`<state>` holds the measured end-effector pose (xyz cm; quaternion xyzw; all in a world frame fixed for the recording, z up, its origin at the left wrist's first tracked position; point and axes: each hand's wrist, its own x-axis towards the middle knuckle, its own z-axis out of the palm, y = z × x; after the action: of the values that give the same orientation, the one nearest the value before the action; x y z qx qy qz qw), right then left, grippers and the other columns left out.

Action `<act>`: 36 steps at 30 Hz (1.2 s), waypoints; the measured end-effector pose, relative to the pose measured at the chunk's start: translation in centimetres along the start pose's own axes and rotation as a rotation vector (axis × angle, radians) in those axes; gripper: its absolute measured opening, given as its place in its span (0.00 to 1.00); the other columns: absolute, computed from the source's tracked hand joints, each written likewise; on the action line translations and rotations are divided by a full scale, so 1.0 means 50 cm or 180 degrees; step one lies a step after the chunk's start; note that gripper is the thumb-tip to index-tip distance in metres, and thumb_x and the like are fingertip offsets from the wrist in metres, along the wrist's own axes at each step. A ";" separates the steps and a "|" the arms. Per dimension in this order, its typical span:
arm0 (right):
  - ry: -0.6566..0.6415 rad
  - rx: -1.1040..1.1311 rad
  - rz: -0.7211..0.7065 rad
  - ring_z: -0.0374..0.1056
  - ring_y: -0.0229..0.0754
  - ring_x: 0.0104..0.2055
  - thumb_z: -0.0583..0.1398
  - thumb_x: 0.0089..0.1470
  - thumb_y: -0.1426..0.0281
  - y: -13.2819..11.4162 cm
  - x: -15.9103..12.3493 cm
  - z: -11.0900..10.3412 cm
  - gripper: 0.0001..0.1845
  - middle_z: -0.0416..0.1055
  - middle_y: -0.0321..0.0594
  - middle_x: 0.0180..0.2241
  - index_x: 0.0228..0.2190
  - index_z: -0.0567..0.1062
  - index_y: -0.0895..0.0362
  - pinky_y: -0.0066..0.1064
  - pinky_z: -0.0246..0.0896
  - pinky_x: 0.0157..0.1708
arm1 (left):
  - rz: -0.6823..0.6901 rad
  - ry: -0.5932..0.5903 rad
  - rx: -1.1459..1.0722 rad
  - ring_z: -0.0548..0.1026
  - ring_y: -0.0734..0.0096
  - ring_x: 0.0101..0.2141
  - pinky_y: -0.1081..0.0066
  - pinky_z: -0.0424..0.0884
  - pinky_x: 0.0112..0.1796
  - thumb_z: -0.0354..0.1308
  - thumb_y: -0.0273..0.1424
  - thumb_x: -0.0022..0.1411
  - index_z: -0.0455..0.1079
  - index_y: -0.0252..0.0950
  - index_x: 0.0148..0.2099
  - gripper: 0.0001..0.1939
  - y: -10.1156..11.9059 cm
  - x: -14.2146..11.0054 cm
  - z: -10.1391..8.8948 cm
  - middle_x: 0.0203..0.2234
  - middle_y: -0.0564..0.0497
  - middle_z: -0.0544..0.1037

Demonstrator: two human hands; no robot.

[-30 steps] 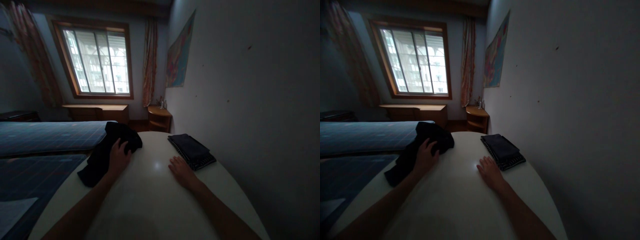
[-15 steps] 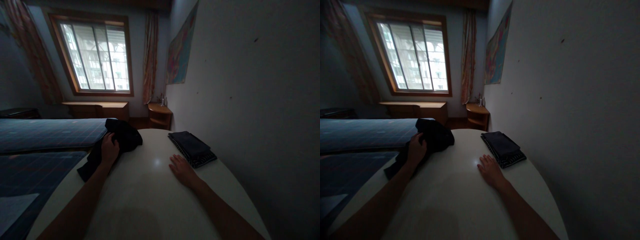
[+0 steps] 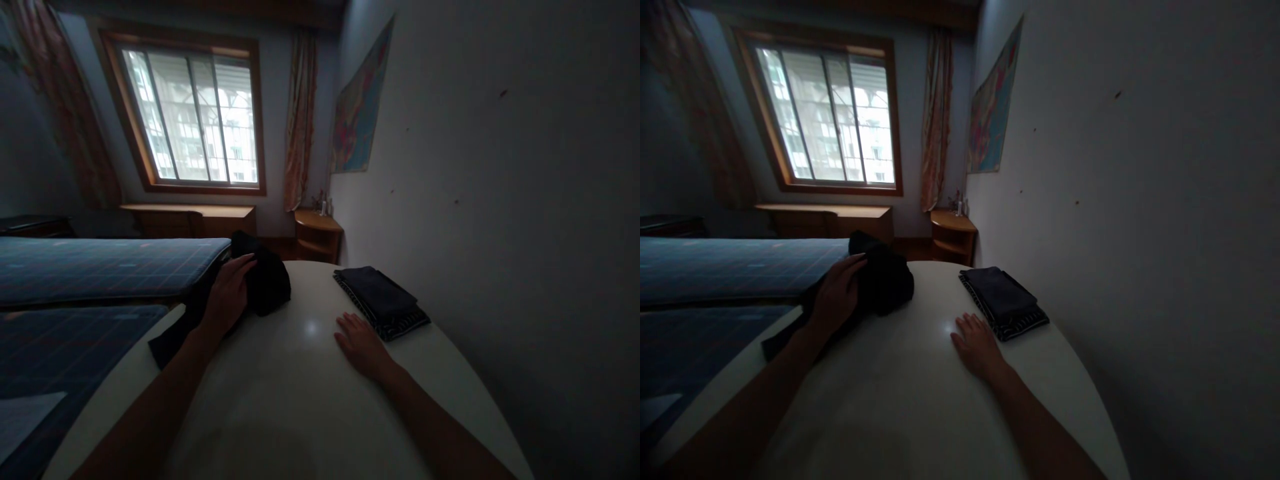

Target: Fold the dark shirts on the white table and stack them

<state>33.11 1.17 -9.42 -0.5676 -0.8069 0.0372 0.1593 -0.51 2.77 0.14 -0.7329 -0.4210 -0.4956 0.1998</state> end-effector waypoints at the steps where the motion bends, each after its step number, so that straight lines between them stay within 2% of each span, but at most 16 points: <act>1: 0.0038 0.0056 -0.0029 0.53 0.52 0.67 0.50 0.64 0.60 -0.004 0.000 -0.003 0.28 0.60 0.51 0.63 0.60 0.66 0.60 0.48 0.45 0.65 | 0.0141 -0.0125 -0.0021 0.67 0.63 0.58 0.55 0.61 0.61 0.42 0.25 0.69 0.68 0.38 0.57 0.20 0.010 0.003 -0.004 0.56 0.46 0.72; 5: 0.0412 0.0512 -0.0317 0.57 0.51 0.64 0.55 0.60 0.61 -0.029 -0.007 -0.017 0.33 0.61 0.51 0.63 0.64 0.59 0.58 0.48 0.50 0.64 | 0.0717 -0.0938 -0.0237 0.71 0.65 0.54 0.56 0.66 0.57 0.41 0.26 0.70 0.74 0.41 0.51 0.20 0.067 0.008 -0.005 0.50 0.49 0.78; 8: 0.0679 0.0911 -0.0639 0.54 0.51 0.66 0.61 0.55 0.59 -0.059 -0.019 -0.027 0.43 0.55 0.48 0.66 0.67 0.51 0.53 0.49 0.52 0.63 | 0.1160 -0.1774 -0.0460 0.71 0.64 0.54 0.57 0.67 0.55 0.44 0.27 0.71 0.76 0.42 0.46 0.18 0.127 -0.001 0.012 0.46 0.51 0.80; 10: 0.0714 0.1110 -0.0832 0.52 0.52 0.67 0.64 0.52 0.57 -0.080 -0.028 -0.031 0.48 0.50 0.47 0.68 0.67 0.49 0.51 0.49 0.52 0.63 | 0.1368 -0.2284 -0.0579 0.72 0.62 0.53 0.58 0.67 0.54 0.48 0.28 0.70 0.76 0.42 0.45 0.14 0.170 -0.013 0.028 0.45 0.51 0.80; 12: 0.0684 0.1273 -0.0911 0.55 0.52 0.66 0.64 0.52 0.59 -0.098 -0.033 -0.034 0.42 0.52 0.47 0.67 0.65 0.57 0.50 0.46 0.54 0.62 | 0.1396 -0.2598 -0.0753 0.74 0.63 0.50 0.61 0.68 0.53 0.49 0.26 0.69 0.75 0.41 0.45 0.13 0.207 -0.026 0.039 0.44 0.50 0.80; 15: 0.0538 0.1483 -0.0812 0.67 0.49 0.55 0.60 0.56 0.64 -0.114 -0.035 -0.034 0.22 0.70 0.46 0.55 0.52 0.72 0.52 0.41 0.62 0.55 | 0.1107 -0.2869 -0.1116 0.76 0.67 0.48 0.66 0.69 0.51 0.49 0.24 0.68 0.74 0.42 0.47 0.14 0.239 -0.035 0.040 0.46 0.51 0.79; 17: 0.0404 0.1598 -0.0651 0.72 0.47 0.46 0.57 0.58 0.66 -0.115 -0.034 -0.036 0.14 0.77 0.44 0.45 0.45 0.75 0.53 0.37 0.66 0.47 | 0.0814 -0.2899 -0.1230 0.75 0.67 0.50 0.67 0.69 0.52 0.49 0.24 0.67 0.72 0.43 0.51 0.16 0.241 -0.033 0.034 0.50 0.51 0.77; 20: 0.0344 0.1732 -0.0351 0.73 0.45 0.37 0.57 0.58 0.66 -0.104 -0.029 -0.042 0.12 0.78 0.41 0.37 0.43 0.74 0.53 0.32 0.65 0.36 | 0.0423 -0.2711 -0.1111 0.69 0.63 0.56 0.63 0.67 0.55 0.56 0.30 0.63 0.66 0.43 0.60 0.22 0.221 -0.024 0.019 0.58 0.49 0.70; 22: 0.0445 0.1879 -0.0216 0.72 0.45 0.36 0.56 0.58 0.66 -0.089 -0.026 -0.051 0.12 0.77 0.41 0.36 0.43 0.72 0.53 0.32 0.64 0.34 | 0.0176 -0.2586 -0.0938 0.63 0.57 0.62 0.59 0.63 0.59 0.63 0.37 0.57 0.59 0.41 0.65 0.35 0.199 -0.019 0.011 0.63 0.45 0.63; 24: 0.0687 0.2103 -0.0153 0.71 0.45 0.39 0.54 0.59 0.64 -0.071 -0.024 -0.063 0.12 0.76 0.42 0.38 0.43 0.71 0.54 0.33 0.65 0.36 | -0.0069 -0.2635 -0.0824 0.58 0.52 0.64 0.56 0.60 0.61 0.66 0.41 0.52 0.53 0.38 0.69 0.46 0.178 -0.018 0.003 0.67 0.41 0.57; 26: 0.1052 0.2369 -0.0076 0.71 0.46 0.42 0.53 0.59 0.62 -0.054 -0.025 -0.080 0.14 0.75 0.43 0.40 0.43 0.70 0.54 0.34 0.65 0.40 | -0.0308 -0.2892 -0.0832 0.60 0.51 0.63 0.55 0.60 0.60 0.66 0.44 0.52 0.50 0.37 0.70 0.48 0.164 -0.018 -0.006 0.66 0.39 0.57; 28: 0.1451 0.2608 0.0032 0.69 0.46 0.43 0.54 0.58 0.60 -0.040 -0.030 -0.101 0.15 0.73 0.43 0.41 0.43 0.70 0.53 0.35 0.64 0.44 | -0.0474 -0.3240 -0.0992 0.67 0.51 0.59 0.55 0.65 0.57 0.64 0.46 0.55 0.52 0.39 0.70 0.45 0.159 -0.016 -0.014 0.63 0.40 0.64; 31: 0.1853 0.2906 0.0240 0.68 0.45 0.41 0.54 0.57 0.59 -0.026 -0.040 -0.135 0.15 0.72 0.41 0.40 0.42 0.71 0.52 0.33 0.64 0.40 | -0.0518 -0.3552 -0.1465 0.75 0.57 0.52 0.60 0.71 0.52 0.58 0.48 0.60 0.61 0.42 0.65 0.34 0.159 -0.008 -0.018 0.55 0.45 0.74; 33: 0.2037 0.3058 0.0343 0.67 0.45 0.39 0.55 0.55 0.59 -0.020 -0.045 -0.155 0.15 0.72 0.39 0.38 0.41 0.72 0.52 0.32 0.64 0.36 | -0.0512 -0.3271 -0.1516 0.75 0.60 0.50 0.62 0.70 0.52 0.55 0.46 0.64 0.67 0.41 0.60 0.26 0.153 -0.005 -0.007 0.52 0.46 0.76; 36: 0.2023 0.3166 0.0402 0.67 0.44 0.36 0.57 0.52 0.60 -0.014 -0.046 -0.175 0.15 0.73 0.37 0.35 0.39 0.74 0.53 0.31 0.62 0.34 | -0.0548 -0.2385 -0.0744 0.68 0.58 0.58 0.60 0.63 0.58 0.54 0.41 0.65 0.66 0.37 0.60 0.24 0.130 -0.011 0.032 0.60 0.43 0.68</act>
<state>35.81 -2.27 -1.45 -0.4551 -0.5699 0.2485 0.6374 5.61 -0.02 -0.25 -0.8427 -0.4654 -0.2534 -0.0945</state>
